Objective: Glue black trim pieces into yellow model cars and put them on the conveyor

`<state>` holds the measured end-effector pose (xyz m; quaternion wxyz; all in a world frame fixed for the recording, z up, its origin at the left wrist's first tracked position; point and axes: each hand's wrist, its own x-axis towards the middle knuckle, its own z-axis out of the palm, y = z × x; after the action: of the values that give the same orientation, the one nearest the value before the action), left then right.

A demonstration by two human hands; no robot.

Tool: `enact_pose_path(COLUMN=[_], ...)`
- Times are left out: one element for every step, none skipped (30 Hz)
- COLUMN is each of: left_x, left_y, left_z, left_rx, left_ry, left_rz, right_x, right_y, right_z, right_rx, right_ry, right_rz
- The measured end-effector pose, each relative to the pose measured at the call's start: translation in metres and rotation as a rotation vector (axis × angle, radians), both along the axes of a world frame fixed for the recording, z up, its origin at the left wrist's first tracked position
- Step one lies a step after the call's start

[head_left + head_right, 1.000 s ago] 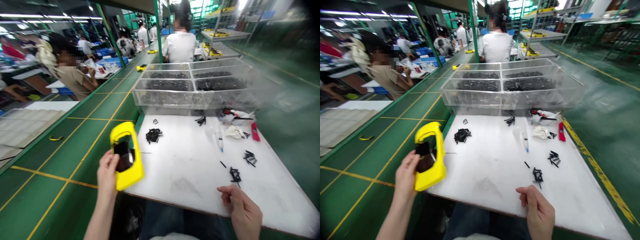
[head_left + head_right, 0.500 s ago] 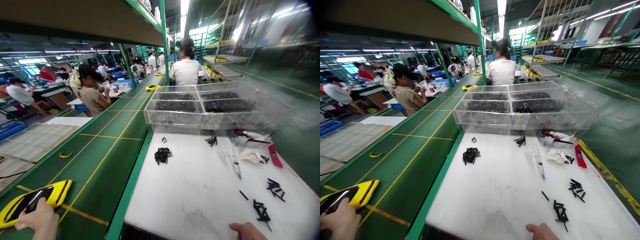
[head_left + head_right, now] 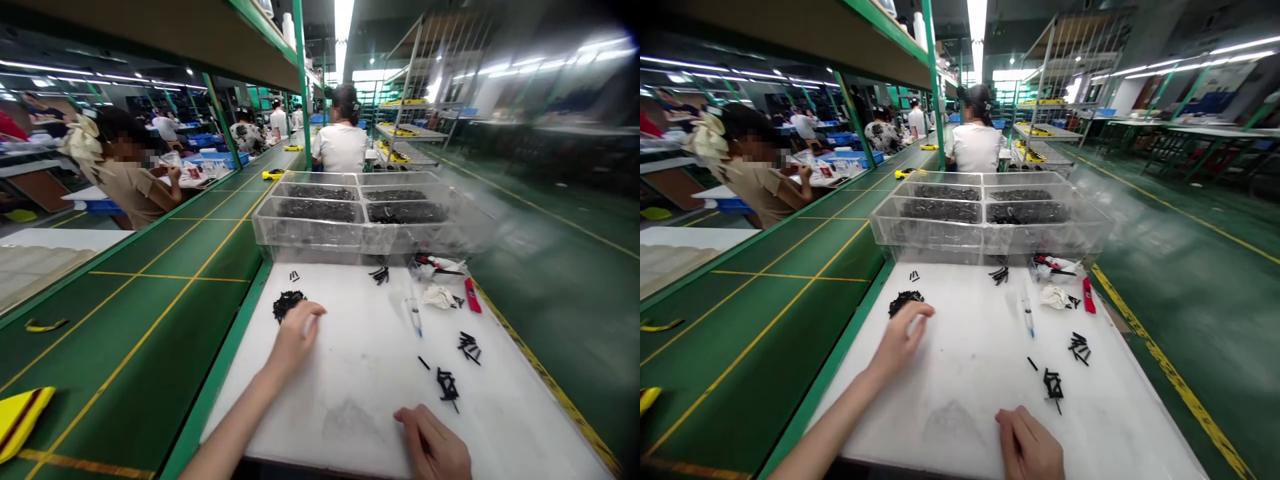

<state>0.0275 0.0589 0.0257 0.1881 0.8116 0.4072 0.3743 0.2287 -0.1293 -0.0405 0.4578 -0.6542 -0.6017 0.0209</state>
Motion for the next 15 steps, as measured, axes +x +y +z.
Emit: enact_pose_path(left_x=[0.024, 0.044, 0.059, 0.07, 0.077, 0.081, 0.082, 0.082, 0.08, 0.079, 0.078, 0.076, 0.076, 0.076, 0.076], left_y=[-0.007, -0.013, -0.018, -0.022, -0.025, -0.025, -0.024, -0.023, -0.021, -0.019, -0.017, -0.016, -0.016, -0.015, -0.015], left_z=[-0.004, -0.008, -0.013, -0.018, -0.023, -0.027, -0.031, -0.034, -0.036, -0.038, -0.039, -0.039, -0.039, -0.039, -0.039], left_rx=[-0.006, -0.011, -0.016, -0.021, -0.026, -0.031, -0.037, -0.042, -0.048, -0.053, -0.058, -0.062, -0.065, -0.069, -0.072], left_ry=[0.04, 0.072, 0.097, 0.114, 0.123, 0.127, 0.128, 0.128, 0.127, 0.128, 0.13, 0.133, 0.138, 0.142, 0.145], left_rz=[-0.114, -0.204, -0.269, -0.31, -0.331, -0.339, -0.341, -0.341, -0.342, -0.345, -0.347, -0.347, -0.348, -0.347, -0.346], right_x=[-0.001, -0.003, -0.004, -0.005, -0.005, -0.003, 0.001, 0.007, 0.016, 0.027, 0.039, 0.051, 0.062, 0.071, 0.078], right_y=[0.0, 0.0, 0.0, 0.0, 0.0, 0.001, 0.001, 0.002, 0.005, 0.008, 0.011, 0.016, 0.021, 0.026, 0.03], right_z=[0.002, 0.004, 0.006, 0.009, 0.013, 0.016, 0.02, 0.024, 0.028, 0.031, 0.032, 0.033, 0.032, 0.031, 0.029], right_rx=[0.0, 0.003, 0.006, 0.004, -0.007, -0.026, -0.049, -0.07, -0.077, -0.072, -0.057, -0.044, -0.055, -0.08, -0.103], right_ry=[-0.027, -0.056, -0.08, -0.095, -0.096, -0.077, -0.044, -0.013, 0.004, -0.002, -0.048, -0.126, -0.226, -0.325, -0.408], right_rz=[0.001, 0.001, 0.001, 0.005, 0.011, 0.019, 0.028, 0.037, 0.036, 0.028, 0.013, 0.0, 0.0, 0.01, 0.033])
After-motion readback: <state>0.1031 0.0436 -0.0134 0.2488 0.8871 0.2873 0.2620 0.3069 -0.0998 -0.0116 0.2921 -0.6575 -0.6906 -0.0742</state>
